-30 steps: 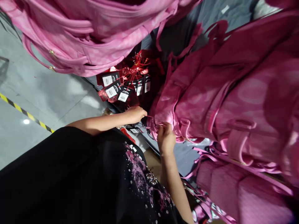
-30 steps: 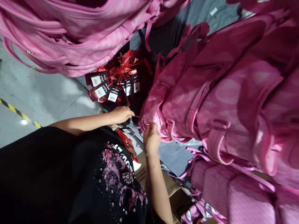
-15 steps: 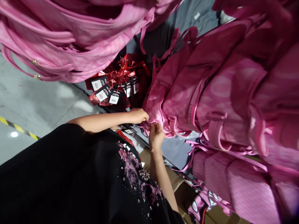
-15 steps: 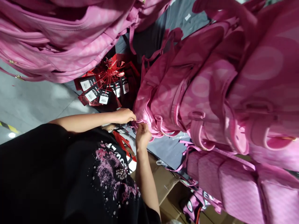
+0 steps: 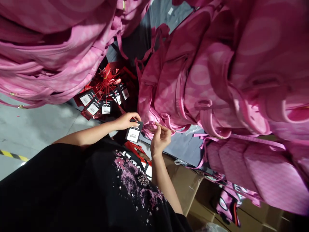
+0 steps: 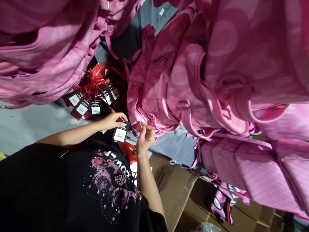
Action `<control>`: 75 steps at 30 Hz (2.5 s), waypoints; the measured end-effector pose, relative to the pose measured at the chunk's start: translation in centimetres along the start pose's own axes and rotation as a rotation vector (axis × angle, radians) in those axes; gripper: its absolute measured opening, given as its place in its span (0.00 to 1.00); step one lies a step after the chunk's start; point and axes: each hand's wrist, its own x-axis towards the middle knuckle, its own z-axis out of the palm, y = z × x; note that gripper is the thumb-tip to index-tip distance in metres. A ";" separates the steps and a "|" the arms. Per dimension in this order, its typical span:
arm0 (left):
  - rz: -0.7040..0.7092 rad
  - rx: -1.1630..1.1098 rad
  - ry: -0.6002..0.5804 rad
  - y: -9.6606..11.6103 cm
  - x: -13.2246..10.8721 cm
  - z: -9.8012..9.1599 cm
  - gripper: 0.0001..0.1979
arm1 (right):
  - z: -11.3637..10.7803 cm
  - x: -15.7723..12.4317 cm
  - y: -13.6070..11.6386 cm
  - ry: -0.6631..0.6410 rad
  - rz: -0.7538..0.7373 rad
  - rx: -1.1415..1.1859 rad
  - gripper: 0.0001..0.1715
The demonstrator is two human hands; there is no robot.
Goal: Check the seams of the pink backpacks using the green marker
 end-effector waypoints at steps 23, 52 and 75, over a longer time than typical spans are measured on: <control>0.161 0.198 0.147 0.4 -0.3 3.8 0.10 | -2.0 3.8 0.7 -0.682 0.052 0.066 0.25; -0.022 0.707 -0.063 2.9 0.8 3.5 0.07 | -2.2 4.5 -1.6 -0.834 -0.656 -0.761 0.14; -0.091 0.655 0.046 2.6 0.1 5.1 0.07 | -2.3 4.4 -2.1 -0.827 -0.563 -0.749 0.13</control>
